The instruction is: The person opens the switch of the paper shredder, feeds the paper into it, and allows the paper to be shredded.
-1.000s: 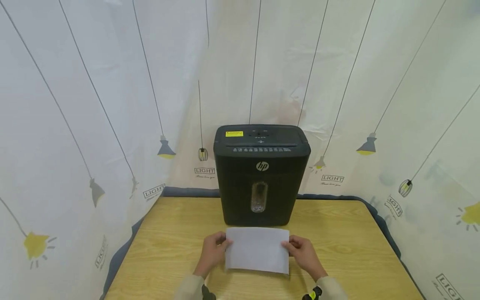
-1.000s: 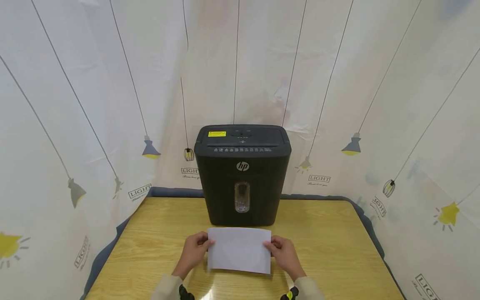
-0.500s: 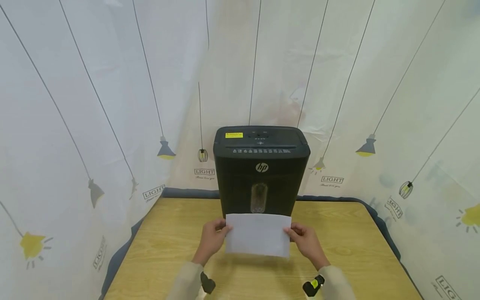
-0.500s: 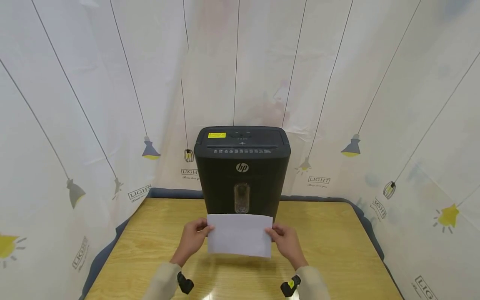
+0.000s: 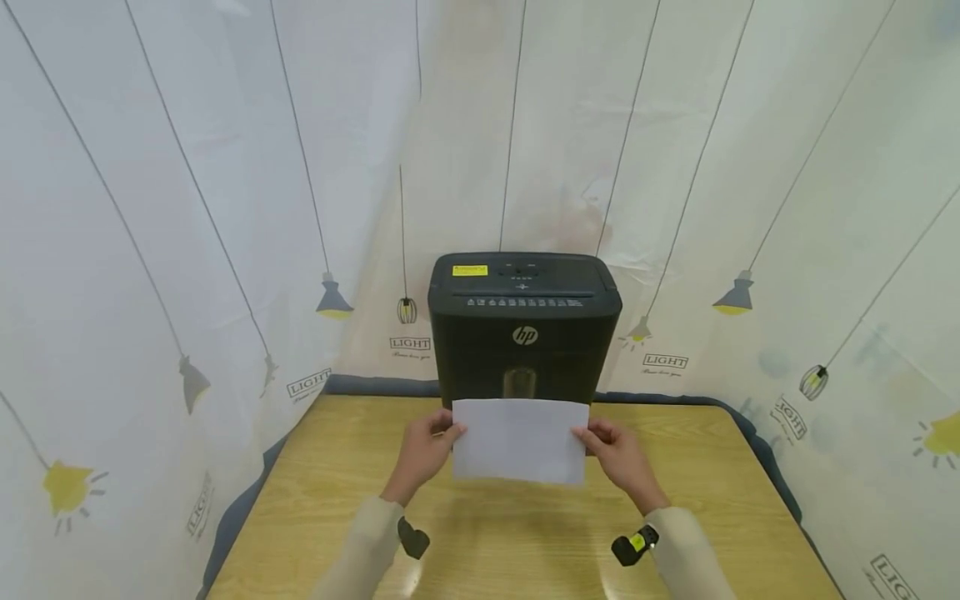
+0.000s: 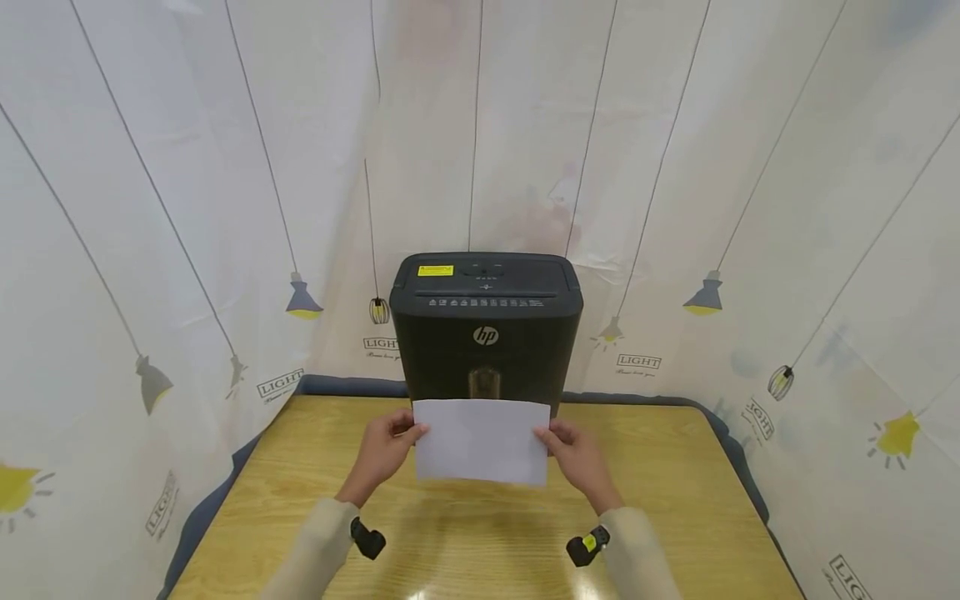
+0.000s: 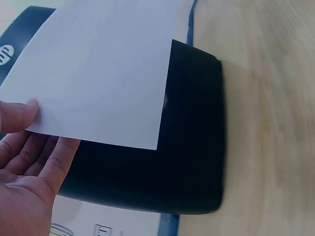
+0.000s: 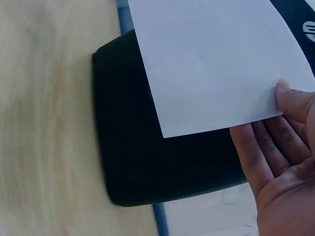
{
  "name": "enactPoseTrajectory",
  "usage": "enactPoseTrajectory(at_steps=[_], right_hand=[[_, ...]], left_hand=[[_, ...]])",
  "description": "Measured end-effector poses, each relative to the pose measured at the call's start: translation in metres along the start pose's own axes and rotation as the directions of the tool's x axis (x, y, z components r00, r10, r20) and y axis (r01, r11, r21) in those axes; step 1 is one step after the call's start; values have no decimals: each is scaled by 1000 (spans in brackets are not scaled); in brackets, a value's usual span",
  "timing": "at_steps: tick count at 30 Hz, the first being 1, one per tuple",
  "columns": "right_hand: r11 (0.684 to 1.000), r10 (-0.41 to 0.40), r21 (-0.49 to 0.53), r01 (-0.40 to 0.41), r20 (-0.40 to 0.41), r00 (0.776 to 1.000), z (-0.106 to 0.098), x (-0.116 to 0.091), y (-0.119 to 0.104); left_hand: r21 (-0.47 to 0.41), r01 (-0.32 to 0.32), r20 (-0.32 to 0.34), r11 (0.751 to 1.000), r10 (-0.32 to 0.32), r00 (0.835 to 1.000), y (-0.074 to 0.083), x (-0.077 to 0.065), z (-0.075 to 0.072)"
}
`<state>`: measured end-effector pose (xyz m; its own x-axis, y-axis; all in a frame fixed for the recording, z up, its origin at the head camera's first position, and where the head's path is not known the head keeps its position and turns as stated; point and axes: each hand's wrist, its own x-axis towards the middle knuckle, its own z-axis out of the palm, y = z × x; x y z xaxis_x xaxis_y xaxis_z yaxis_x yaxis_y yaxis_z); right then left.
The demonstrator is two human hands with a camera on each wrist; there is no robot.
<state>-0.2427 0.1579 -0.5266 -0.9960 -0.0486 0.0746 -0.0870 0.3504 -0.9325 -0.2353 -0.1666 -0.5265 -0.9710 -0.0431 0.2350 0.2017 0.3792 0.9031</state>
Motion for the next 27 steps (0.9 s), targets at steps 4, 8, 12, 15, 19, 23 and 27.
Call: enactPoseTrajectory(at_steps=[4, 8, 12, 15, 19, 23, 27], right_hand=[[999, -17, -28, 17, 3, 1000, -7, 5, -13], [998, -42, -50, 42, 3, 999, -12, 10, -26], [992, -113, -59, 113, -7, 994, -17, 13, -41], [987, -142, -75, 140, -17, 990, -21, 16, -52], [984, -163, -81, 161, -17, 986, -26, 21, -66], [979, -189, -81, 188, -11, 982, -31, 24, -79], [974, -210, -91, 208, -17, 978, -37, 29, -92]], left_hand=[[9, -10, 5, 1000, 10, 1000, 11, 9, -5], [19, -64, -3, 998, 64, 998, 22, 16, -11], [26, -125, -14, 992, 126, 992, 36, 24, -18], [44, -156, -19, 987, 157, 987, 48, 30, -24], [43, -174, -22, 984, 175, 984, 66, 38, -32], [24, -167, -18, 986, 167, 986, 83, 43, -38], [7, -163, -19, 987, 163, 986, 96, 50, -44]])
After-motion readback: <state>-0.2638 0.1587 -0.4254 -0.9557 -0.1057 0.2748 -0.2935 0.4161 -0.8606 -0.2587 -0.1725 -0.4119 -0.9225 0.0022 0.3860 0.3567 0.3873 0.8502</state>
